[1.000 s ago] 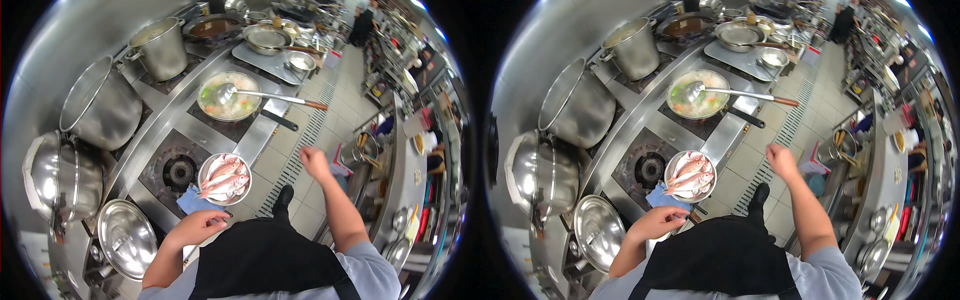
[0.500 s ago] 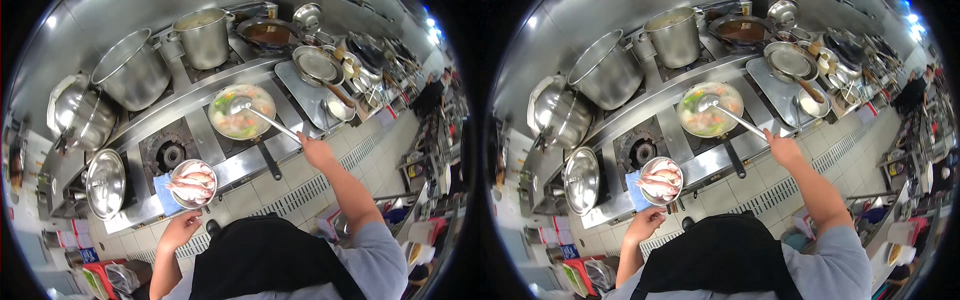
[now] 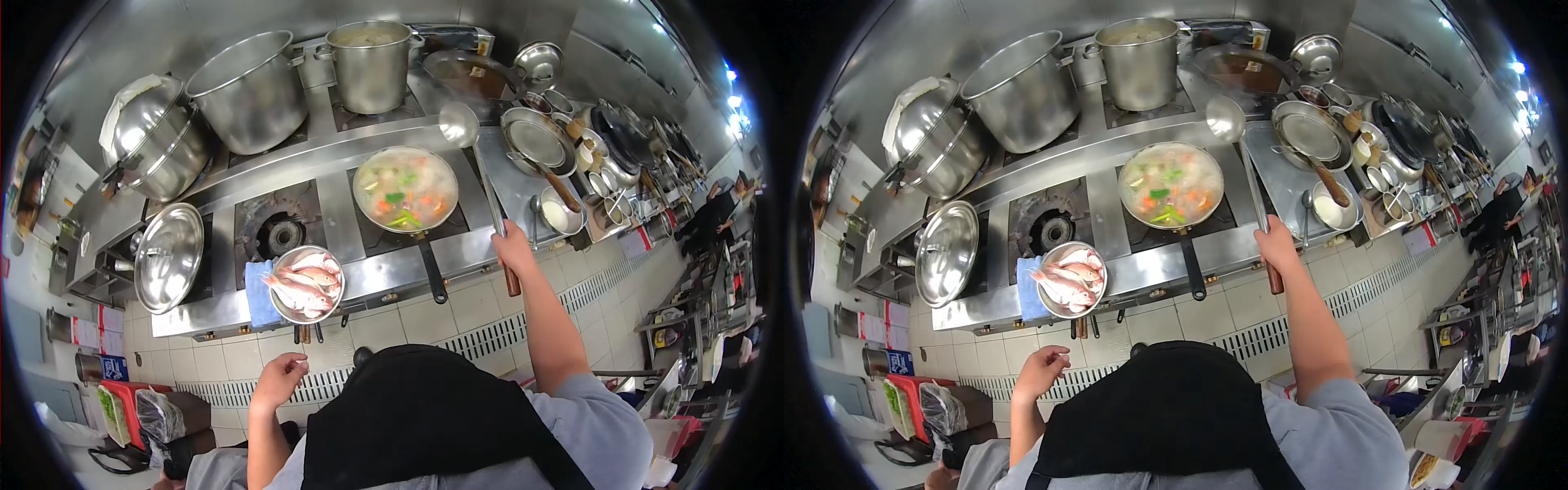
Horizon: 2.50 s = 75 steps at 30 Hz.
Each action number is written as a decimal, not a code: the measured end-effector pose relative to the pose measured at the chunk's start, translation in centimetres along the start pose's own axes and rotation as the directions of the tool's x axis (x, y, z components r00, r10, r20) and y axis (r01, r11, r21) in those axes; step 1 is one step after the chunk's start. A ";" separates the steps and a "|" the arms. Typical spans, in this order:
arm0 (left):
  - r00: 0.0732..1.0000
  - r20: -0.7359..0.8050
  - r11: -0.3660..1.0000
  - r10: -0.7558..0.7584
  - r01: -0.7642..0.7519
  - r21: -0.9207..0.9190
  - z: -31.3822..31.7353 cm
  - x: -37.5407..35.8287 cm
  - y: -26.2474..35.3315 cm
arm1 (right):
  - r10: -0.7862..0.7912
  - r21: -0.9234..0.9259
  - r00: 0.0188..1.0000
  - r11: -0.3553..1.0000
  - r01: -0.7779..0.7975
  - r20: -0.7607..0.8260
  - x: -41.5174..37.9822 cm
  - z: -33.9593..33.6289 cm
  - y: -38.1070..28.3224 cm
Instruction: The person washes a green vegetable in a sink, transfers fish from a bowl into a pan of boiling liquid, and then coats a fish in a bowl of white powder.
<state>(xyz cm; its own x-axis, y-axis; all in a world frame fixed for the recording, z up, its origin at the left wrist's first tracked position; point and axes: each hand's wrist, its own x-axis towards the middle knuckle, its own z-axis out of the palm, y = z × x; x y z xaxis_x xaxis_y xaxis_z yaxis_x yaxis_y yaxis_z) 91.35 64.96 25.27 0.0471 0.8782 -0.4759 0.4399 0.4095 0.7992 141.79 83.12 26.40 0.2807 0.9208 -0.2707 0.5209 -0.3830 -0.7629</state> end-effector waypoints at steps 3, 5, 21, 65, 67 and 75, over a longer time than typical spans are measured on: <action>0.999 0.018 0.999 -0.038 0.038 0.016 -0.8 1.2 -1.4 | -0.307 -0.482 0.921 0.861 0.162 -0.239 2.1 1.9 1.6; 0.997 0.047 0.996 -0.054 0.051 0.069 -1.7 1.9 -1.5 | -0.259 -0.581 0.942 0.809 0.090 -0.215 3.2 2.0 2.0; 0.911 -0.201 0.856 -0.361 0.238 -0.458 2.8 2.1 -1.9 | -0.275 -0.781 0.961 0.603 0.161 -0.014 6.9 5.1 8.3; 0.981 -0.127 0.709 -0.150 0.017 -0.705 9.7 9.4 -1.2 | -0.744 -0.059 0.358 0.397 0.916 0.563 -6.0 18.1 -14.0; 0.985 -0.123 0.697 -0.120 -0.005 -0.717 10.2 8.3 -1.2 | -0.760 -0.142 0.366 0.347 0.927 0.537 -4.1 23.0 -15.2; 0.942 -0.190 0.609 -0.277 0.019 -0.793 11.8 2.9 -6.3 | -0.479 -0.395 0.531 0.361 0.845 0.699 -1.1 30.4 -15.3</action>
<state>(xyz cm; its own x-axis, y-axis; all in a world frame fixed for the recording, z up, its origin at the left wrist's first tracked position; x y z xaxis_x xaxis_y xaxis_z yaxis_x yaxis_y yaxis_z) 99.28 62.03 14.52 -0.2478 0.7610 -0.5996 -0.4424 0.4617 0.7688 108.95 90.16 20.53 -0.6639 0.7236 -0.1891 0.7434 0.6111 -0.2718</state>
